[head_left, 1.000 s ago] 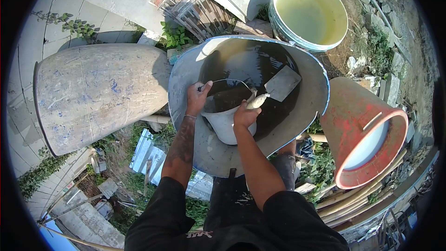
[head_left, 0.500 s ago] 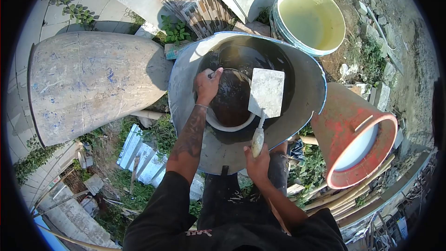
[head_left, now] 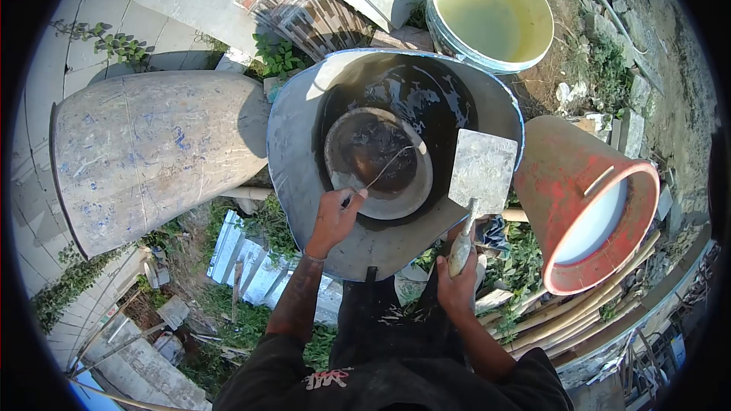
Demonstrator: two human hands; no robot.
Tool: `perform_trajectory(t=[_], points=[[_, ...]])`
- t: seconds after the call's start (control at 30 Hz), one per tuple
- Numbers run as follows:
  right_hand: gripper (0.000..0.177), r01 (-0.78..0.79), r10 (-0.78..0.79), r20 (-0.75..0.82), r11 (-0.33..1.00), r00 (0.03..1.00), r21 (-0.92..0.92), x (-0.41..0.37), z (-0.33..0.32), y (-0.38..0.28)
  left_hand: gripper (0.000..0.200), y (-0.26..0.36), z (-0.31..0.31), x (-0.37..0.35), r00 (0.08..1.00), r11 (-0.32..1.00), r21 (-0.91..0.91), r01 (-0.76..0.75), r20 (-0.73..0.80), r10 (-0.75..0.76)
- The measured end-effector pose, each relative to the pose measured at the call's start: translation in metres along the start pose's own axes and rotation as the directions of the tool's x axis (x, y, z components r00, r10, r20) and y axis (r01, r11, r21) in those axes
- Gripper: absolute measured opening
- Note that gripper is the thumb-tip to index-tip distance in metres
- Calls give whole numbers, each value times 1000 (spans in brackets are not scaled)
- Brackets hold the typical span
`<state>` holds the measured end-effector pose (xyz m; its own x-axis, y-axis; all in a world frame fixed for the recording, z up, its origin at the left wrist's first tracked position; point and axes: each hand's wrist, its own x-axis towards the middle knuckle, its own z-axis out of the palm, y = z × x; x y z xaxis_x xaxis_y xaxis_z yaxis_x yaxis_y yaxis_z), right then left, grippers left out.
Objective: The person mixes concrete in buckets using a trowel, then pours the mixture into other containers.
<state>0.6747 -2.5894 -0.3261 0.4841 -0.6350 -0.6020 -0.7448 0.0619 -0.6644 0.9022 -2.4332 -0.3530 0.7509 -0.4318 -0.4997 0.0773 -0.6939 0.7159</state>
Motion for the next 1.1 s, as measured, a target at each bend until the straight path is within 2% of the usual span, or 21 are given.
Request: perform_trajectory(t=[0.13,0.23,0.33,0.4,0.5,0.6,0.67,0.77,0.83,0.87,0.97,1.07,1.1], points=[[41,-127,123,143,992,982,19,-18,16,1,42,0,5,-7,994,988,-148,42,-97,-57],[44,-101,91,214,994,972,33,-5,52,-9,44,0,-2,11,979,984,-175,43,-190,-77],[47,9,-15,84,997,996,72,26,98,-23,47,-2,-8,28,965,993,-121,15,-257,-46],[50,13,-12,-98,1000,995,5,52,137,-9,49,-7,-7,37,969,996,-84,4,-247,-24],[48,-13,14,-273,1000,962,7,96,177,16,51,-10,-7,47,984,998,-24,-50,-174,46],[44,17,-7,-290,999,957,32,126,182,25,51,-23,-9,58,982,998,-23,-60,-179,55],[43,-67,132,-157,929,979,363,142,187,38,50,-21,-16,61,984,997,-59,-41,-175,30],[40,-133,201,-68,831,977,540,155,198,56,50,-30,-26,63,987,996,-87,-6,-161,-8],[38,-180,229,-31,836,973,519,158,185,41,50,-32,-33,66,984,995,-100,7,-174,-25],[37,-332,340,98,751,935,571,152,171,27,50,-30,-34,68,981,994,-111,10,-191,-31],[36,-340,358,92,728,929,596,143,179,31,50,-23,-39,76,972,993,-118,-14,-235,-14],[35,-180,310,-95,745,946,642,131,202,16,49,-25,-38,98,972,996,-49,-74,-229,61],[36,-218,358,-82,717,930,662,131,204,3,48,-27,-37,109,971,995,-14,-100,-219,95]])
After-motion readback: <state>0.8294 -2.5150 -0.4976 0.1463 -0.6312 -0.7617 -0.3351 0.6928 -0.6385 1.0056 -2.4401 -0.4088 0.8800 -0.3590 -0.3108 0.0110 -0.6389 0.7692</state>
